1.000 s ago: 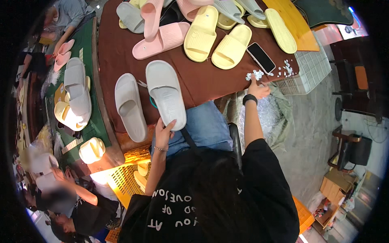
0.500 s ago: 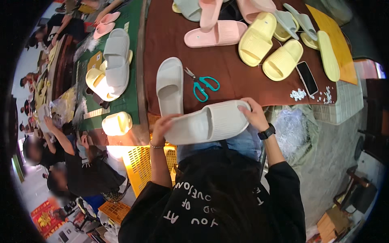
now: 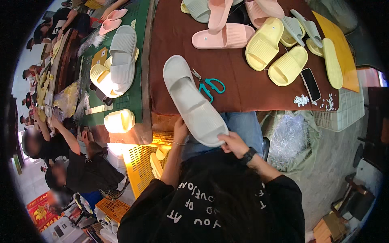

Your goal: Trim excess material from rubber slippers and inspect them for quality.

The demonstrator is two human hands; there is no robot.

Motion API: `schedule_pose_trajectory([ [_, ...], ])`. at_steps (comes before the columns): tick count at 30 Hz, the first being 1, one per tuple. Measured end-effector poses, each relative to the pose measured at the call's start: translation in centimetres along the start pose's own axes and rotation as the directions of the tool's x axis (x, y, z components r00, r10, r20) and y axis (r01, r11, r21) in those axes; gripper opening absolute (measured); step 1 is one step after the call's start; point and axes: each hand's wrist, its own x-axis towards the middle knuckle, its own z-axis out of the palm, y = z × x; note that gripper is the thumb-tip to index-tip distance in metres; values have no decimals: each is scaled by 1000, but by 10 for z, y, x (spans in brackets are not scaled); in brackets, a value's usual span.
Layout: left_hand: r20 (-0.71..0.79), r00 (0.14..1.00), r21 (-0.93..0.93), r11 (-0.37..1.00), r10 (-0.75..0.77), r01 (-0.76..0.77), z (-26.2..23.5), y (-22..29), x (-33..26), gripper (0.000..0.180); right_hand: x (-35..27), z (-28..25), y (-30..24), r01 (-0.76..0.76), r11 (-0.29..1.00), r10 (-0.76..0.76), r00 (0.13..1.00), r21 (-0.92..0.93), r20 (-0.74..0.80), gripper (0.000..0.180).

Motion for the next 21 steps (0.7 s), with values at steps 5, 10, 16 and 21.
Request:
schedule_pose_trajectory([
  [5, -23, 932, 169, 921, 361, -352, 13, -56, 7, 30, 42, 48, -13, 177, 956, -147, 980, 235, -137, 14],
  [10, -8, 995, -257, 961, 104, -102, -5, -27, -13, 33, 40, 54, -22, 119, 969, -127, 992, 216, 22, 23],
  [16, -442, 848, -363, 806, 293, -468, -82, 48, 1, 45, 32, 20, -42, 634, 772, -632, 759, -41, -153, 35],
  [21, -541, 839, -444, 826, 62, -347, -172, 100, 64, 14, 80, -3, -81, 700, 266, -960, 255, -662, -116, 27],
])
